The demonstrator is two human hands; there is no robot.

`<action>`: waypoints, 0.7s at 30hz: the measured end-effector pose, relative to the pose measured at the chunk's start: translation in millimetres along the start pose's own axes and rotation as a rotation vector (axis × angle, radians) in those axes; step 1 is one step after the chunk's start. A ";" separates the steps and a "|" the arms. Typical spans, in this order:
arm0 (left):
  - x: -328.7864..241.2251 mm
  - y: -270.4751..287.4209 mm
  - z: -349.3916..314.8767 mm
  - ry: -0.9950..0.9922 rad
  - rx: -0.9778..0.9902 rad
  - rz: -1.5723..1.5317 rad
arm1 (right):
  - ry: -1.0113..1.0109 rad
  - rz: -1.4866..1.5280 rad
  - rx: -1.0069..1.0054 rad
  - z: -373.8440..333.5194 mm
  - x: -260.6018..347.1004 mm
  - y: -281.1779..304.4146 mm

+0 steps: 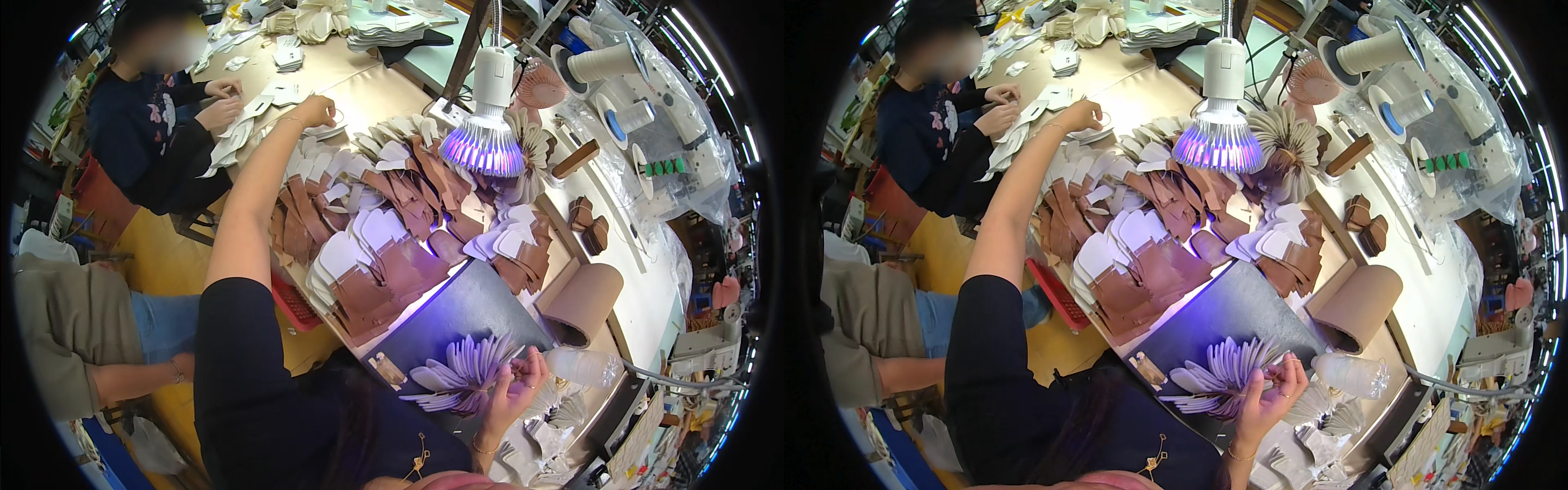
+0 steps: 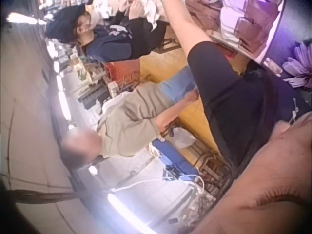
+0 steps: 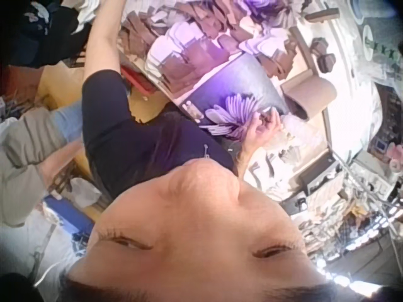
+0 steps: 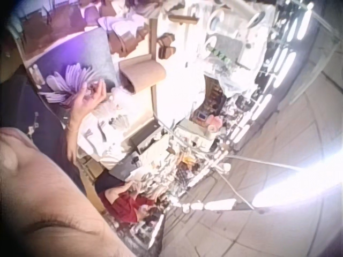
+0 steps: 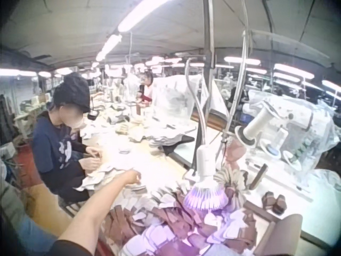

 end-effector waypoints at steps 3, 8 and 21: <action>5.7 -12.9 5.8 0.033 0.094 -0.050 | -0.017 -0.009 0.015 5.2 -1.3 -6.3; 35.4 -25.2 11.5 -0.023 0.104 -0.073 | -0.003 0.012 0.078 13.2 2.9 -17.3; 38.8 104.4 -11.0 0.145 0.112 -0.249 | -0.036 -0.106 -0.031 46.2 53.7 96.2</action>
Point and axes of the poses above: each hand's wrist, its own z-axis towards the middle knuckle, its own y-axis out of the back of the hand, x = y × z, the point moved 3 cm from there along z, towards the middle knuckle, and after that the axes turned 11 degrees about -x, right-handed, at the moved point
